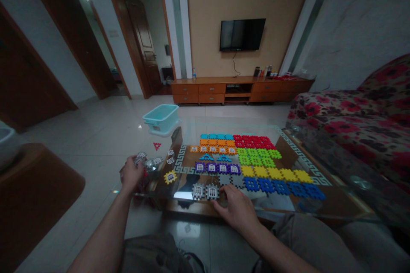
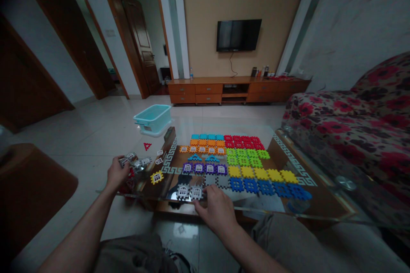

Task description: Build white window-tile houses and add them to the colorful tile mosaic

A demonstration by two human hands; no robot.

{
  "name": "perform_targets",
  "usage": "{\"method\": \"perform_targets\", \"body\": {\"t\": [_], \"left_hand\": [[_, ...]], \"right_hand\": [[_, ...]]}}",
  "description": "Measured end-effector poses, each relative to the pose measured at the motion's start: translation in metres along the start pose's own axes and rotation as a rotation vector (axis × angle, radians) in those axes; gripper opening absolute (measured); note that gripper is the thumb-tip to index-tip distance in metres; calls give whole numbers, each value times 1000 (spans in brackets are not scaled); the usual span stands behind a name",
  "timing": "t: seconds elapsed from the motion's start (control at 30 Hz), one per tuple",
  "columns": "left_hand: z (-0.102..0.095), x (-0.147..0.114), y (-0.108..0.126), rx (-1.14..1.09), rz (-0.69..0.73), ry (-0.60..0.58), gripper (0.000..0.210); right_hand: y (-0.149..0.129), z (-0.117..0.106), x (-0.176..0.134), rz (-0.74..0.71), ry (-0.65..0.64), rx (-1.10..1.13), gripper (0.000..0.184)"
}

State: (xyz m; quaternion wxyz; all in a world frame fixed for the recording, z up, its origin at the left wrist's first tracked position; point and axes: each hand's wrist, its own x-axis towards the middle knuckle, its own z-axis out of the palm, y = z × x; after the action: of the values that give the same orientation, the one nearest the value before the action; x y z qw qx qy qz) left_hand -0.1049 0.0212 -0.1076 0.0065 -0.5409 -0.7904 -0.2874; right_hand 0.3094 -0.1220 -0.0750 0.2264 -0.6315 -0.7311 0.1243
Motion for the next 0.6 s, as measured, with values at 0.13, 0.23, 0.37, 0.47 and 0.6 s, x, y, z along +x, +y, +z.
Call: {"method": "perform_targets", "body": {"t": [0.13, 0.23, 0.37, 0.47, 0.6], "left_hand": [[-1, 0, 11, -58, 15, 47, 35], [2, -2, 20, -74, 41, 47, 32], [6, -9, 33, -86, 121, 23, 29], [8, -12, 42, -59, 215, -10, 38], [13, -13, 46, 19, 324, -86, 29]], "right_hand": [[-1, -1, 0, -5, -3, 3, 21], [-1, 0, 0, -18, -4, 13, 20], [-1, 0, 0, -24, -5, 22, 19], [-1, 0, 0, -29, 1, 18, 20], [-1, -1, 0, -30, -2, 14, 17]]}}
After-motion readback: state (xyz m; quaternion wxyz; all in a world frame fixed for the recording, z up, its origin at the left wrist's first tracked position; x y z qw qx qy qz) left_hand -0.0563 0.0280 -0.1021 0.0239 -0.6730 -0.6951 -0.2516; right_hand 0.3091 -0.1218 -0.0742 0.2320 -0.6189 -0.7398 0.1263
